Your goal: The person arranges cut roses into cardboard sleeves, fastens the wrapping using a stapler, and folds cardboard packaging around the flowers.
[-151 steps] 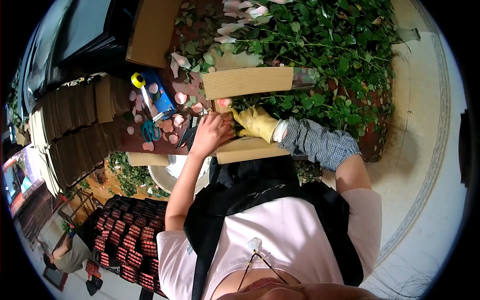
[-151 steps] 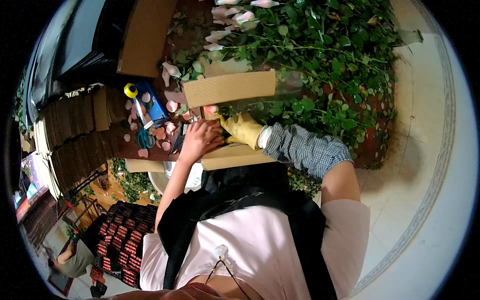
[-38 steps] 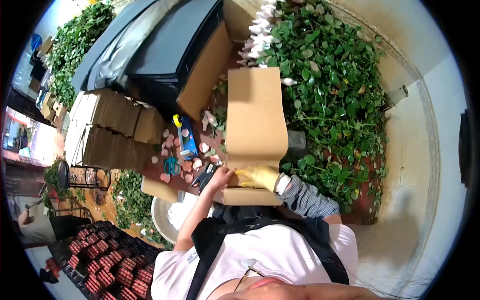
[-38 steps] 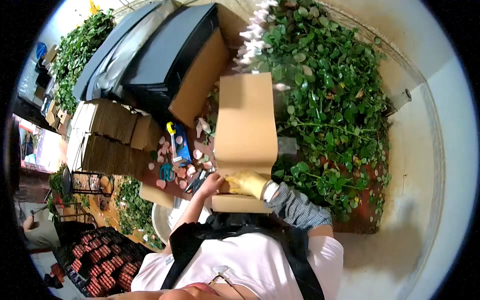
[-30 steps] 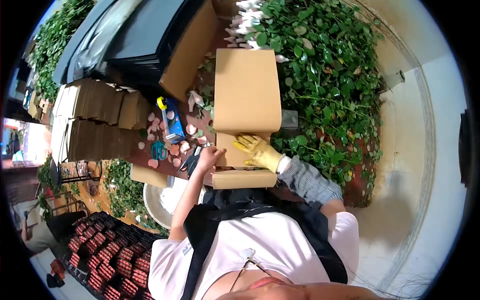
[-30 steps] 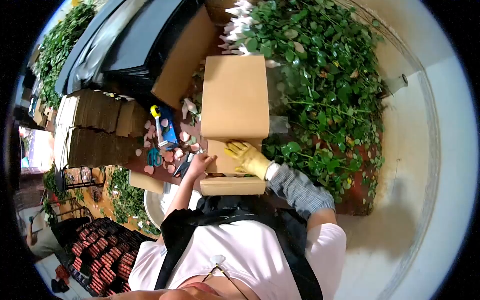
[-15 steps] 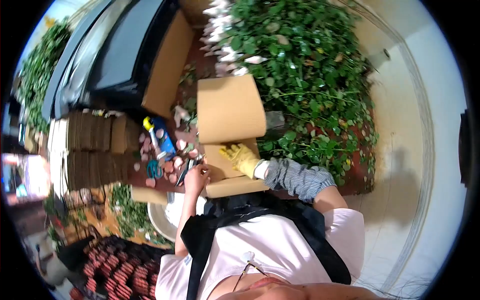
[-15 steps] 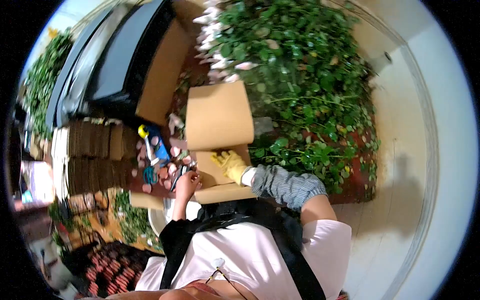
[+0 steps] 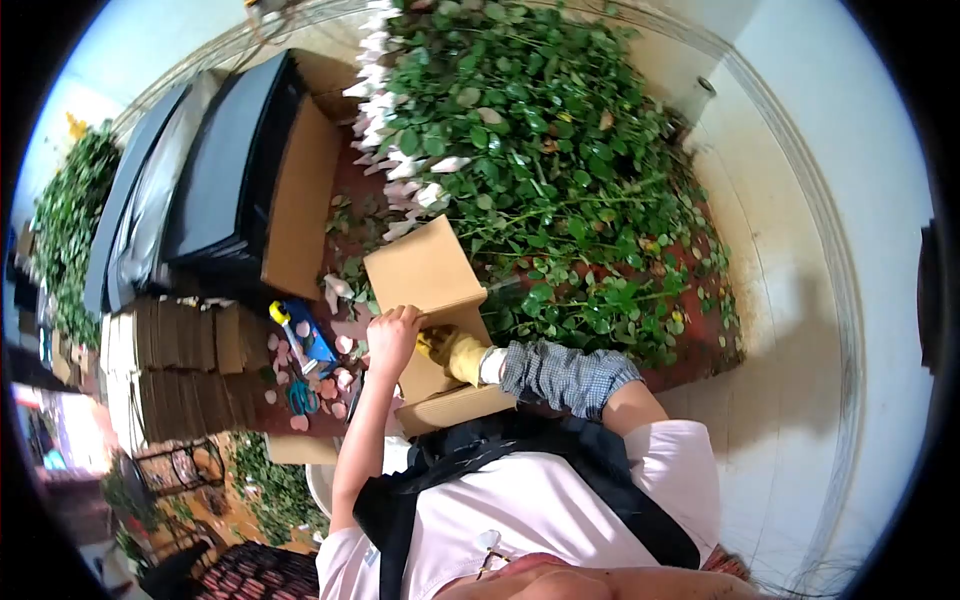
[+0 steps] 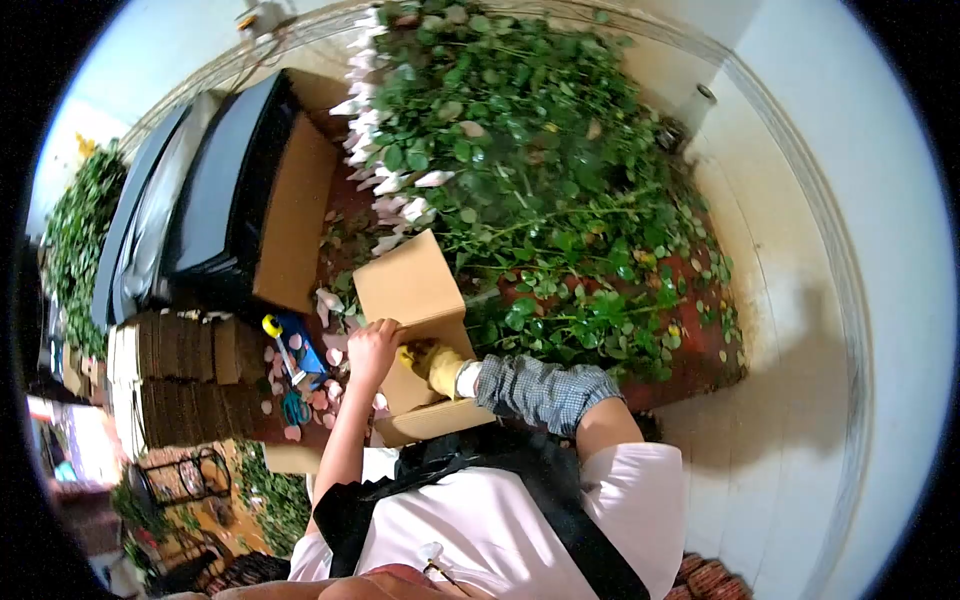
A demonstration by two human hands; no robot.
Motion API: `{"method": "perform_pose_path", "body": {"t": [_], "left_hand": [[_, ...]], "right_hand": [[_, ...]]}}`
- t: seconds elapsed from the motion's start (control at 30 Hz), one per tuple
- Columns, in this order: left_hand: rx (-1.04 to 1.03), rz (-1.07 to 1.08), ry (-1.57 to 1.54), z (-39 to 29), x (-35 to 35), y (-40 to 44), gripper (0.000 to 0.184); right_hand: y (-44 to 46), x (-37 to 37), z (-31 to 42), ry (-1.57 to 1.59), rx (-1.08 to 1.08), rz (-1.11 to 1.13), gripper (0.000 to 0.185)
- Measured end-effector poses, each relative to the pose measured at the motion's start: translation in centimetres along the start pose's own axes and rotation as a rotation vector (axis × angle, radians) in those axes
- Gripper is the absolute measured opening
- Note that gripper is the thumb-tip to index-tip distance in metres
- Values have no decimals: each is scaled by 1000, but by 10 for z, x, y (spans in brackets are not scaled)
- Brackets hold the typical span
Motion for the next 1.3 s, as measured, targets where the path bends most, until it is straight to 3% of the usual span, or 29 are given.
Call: {"method": "perform_pose_path", "body": {"t": [0.17,0.23,0.27,0.33,0.37,0.43,0.5,0.53,0.57,0.63,0.7,0.77,0.83,0.97,1.03,1.1,1.13,1.17,1.23,1.27,1.3], "left_hand": [[26,-343,-392,5,47,-14,30],[200,-424,-340,34,74,-42,24],[416,-462,-391,60,87,-64,21],[776,-577,-371,108,119,-110,19],[916,-646,-297,133,138,-132,20],[779,-635,194,185,155,-172,27],[762,-485,379,231,138,-202,44],[815,-397,292,251,119,-213,60],[747,-354,420,275,90,-229,62],[866,-119,466,292,62,-240,61],[824,-220,601,291,55,-233,57],[952,-90,586,280,65,-219,57],[853,-198,724,272,72,-211,52],[815,-90,755,268,96,-203,27],[834,-267,792,244,133,-202,22],[879,-487,570,217,155,-211,18],[932,-548,224,211,154,-219,20],[1101,-325,-355,189,152,-208,25],[878,-20,-954,158,87,-213,26],[885,142,-1096,124,77,-202,28],[891,306,-1228,88,65,-186,31]], "right_hand": [[-15,47,-4,25,65,53,71],[1,-4,-8,84,-24,132,74],[6,-39,-15,-32,96,-156,76],[0,-16,-8,-76,183,-197,81],[-16,35,-3,-38,139,55,82],[-14,24,-5,18,166,-78,82],[-18,36,-2,-34,148,-65,84],[-16,38,-1,-37,147,-75,84],[-15,35,-1,-32,128,-9,83],[-15,30,-4,-25,94,58,82],[-17,31,-4,-13,134,-50,82],[-15,27,-5,-6,119,-29,83],[-16,27,-5,-3,132,17,84],[-16,30,-5,12,106,101,83],[-12,21,-7,37,109,54,83],[-14,24,-5,71,137,-19,83],[-15,24,-5,104,173,-81,83],[-18,24,-8,131,203,-142,82],[-22,39,-5,82,163,-67,80],[-20,44,-3,66,130,6,75],[-15,29,-4,-9,140,-129,69]]}}
Point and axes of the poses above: each hand's wrist, its own y-axis towards the middle knuckle, its own x-axis out of the back of the hand, z = x × y, the point moved 6 cm from there along y, towards the middle knuckle, and after that the axes turned 12 degrees about -x, right-handed, at the moved point
